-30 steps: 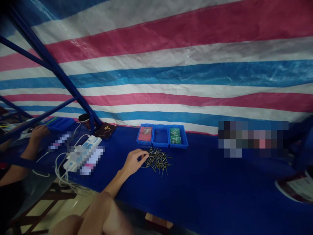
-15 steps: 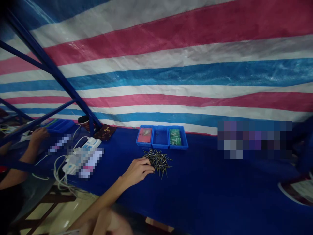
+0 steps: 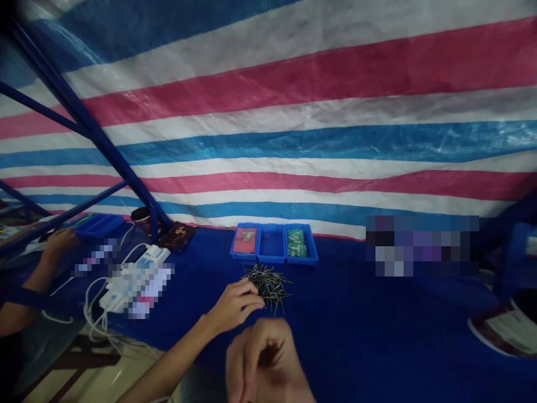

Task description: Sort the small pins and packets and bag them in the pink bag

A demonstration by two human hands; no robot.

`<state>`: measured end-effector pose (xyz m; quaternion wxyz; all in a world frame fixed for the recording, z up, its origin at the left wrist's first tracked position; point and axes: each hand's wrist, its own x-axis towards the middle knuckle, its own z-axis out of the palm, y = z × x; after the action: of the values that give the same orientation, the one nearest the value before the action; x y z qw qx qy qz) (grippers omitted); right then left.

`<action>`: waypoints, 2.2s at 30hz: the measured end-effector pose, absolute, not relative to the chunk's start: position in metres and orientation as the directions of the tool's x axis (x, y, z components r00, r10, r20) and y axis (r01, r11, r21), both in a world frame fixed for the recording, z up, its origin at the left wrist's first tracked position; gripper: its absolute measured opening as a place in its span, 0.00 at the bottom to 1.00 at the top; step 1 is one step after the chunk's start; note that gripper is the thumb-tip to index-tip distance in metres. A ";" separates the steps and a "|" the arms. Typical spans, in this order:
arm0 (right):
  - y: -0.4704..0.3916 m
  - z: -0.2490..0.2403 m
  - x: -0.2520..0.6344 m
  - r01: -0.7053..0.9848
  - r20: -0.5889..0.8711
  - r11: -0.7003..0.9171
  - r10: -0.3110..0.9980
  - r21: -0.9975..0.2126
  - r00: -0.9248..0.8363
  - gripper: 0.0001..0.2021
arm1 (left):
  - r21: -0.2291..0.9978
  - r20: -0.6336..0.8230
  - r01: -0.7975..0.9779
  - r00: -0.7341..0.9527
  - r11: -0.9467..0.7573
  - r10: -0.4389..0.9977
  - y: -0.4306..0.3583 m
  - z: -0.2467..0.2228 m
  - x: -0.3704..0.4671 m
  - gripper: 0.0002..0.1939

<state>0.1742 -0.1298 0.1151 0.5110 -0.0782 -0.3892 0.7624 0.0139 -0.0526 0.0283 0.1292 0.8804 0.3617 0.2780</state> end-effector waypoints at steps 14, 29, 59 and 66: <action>0.019 0.030 0.204 0.486 0.612 0.628 0.760 -0.608 -0.217 0.09 | 0.698 0.482 0.448 0.282 -0.558 0.829 0.033 0.037 0.023 0.07; 0.009 -0.002 0.204 0.519 0.618 0.607 0.765 -0.602 -0.179 0.11 | 0.637 0.579 0.472 0.228 -0.609 0.783 0.020 0.006 0.025 0.08; 0.004 -0.001 0.198 0.653 0.469 0.455 0.867 -0.606 -0.168 0.21 | 0.593 0.523 0.502 0.355 -0.630 0.775 0.014 0.010 0.028 0.12; 0.003 0.005 0.201 0.583 0.488 0.516 0.844 -0.627 -0.222 0.16 | 0.583 0.525 0.524 0.340 -0.621 0.780 0.015 0.008 0.024 0.11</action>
<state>0.2014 0.0026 0.0047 0.4145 -0.4663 -0.7655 0.1574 0.0239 0.0146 0.0084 0.1575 0.8031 0.4059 0.4067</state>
